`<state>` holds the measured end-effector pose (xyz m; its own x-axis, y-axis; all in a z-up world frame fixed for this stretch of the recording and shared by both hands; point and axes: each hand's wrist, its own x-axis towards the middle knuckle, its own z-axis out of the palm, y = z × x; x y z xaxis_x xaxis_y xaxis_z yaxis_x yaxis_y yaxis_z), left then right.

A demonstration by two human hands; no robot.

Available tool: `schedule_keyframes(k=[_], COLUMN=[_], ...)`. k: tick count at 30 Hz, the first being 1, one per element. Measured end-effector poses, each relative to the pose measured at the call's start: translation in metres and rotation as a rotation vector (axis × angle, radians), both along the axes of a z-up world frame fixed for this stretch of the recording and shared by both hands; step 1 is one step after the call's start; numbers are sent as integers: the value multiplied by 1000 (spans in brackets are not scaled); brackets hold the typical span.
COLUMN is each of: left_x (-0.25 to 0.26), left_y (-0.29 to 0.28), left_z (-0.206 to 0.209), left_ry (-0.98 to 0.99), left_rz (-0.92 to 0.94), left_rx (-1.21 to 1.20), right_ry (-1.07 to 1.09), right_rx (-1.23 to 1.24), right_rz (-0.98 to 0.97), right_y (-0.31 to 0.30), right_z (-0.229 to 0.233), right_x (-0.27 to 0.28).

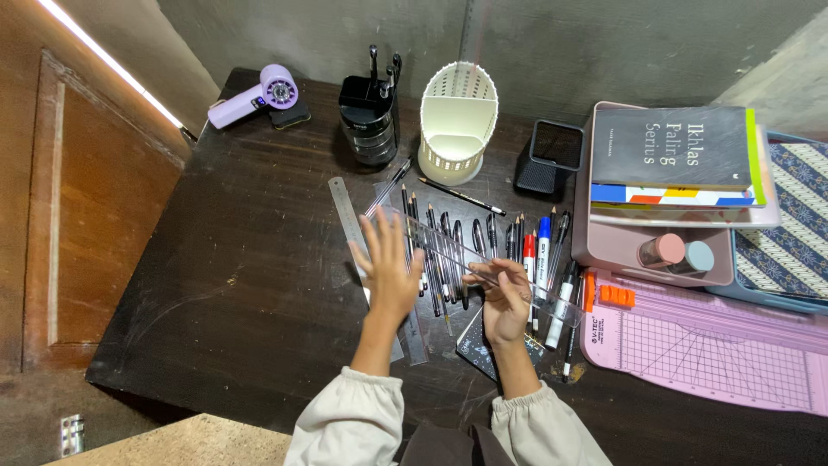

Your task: The person organizes stationery items on a dark wooden desk. They pick up a clear plastic ruler, wipe it with their fingers, and place it into a white plastic basket. They repeat this action with another ruler.

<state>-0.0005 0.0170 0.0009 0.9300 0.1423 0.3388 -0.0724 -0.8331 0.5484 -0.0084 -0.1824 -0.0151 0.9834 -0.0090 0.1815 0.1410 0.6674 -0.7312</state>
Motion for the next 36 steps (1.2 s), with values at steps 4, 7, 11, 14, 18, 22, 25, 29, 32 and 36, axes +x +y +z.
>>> schedule_keyframes(k=[4,7,11,14,18,22,25,29,32,36], left_x=[-10,-21,-25,-13,-3,0,-1,-10,-22,-34], left_y=[-36,-61,-65,-43,-6,13,2,-31,-70,-87], left_z=[-3,-2,-2,0,3,2,1,6,4,0], left_ry=[-75,37,-73,-30,26,6,0,72,195,3], left_rz=[-219,-377,-422,-356,-212,3,34,-124,-404,-501], left_rx=[-2,244,237,236,61,-9,11,102,58,101], right_ry=[64,88,98,48,-3,-5,-51,87,196,303], right_rx=[-68,-21,0,-30,-43,-55,-92,17,130,251], right_rz=[-22,-36,-74,-25,28,32,55,48,-2,-150], right_y=[-1,-3,-8,-4,0,1,3,-4,-10,-13], right_z=[-2,-13,-24,-19,-1,7,2,-9,-15,-17], right_x=[0,-1,0,0,0,-2,0,4,4,9])
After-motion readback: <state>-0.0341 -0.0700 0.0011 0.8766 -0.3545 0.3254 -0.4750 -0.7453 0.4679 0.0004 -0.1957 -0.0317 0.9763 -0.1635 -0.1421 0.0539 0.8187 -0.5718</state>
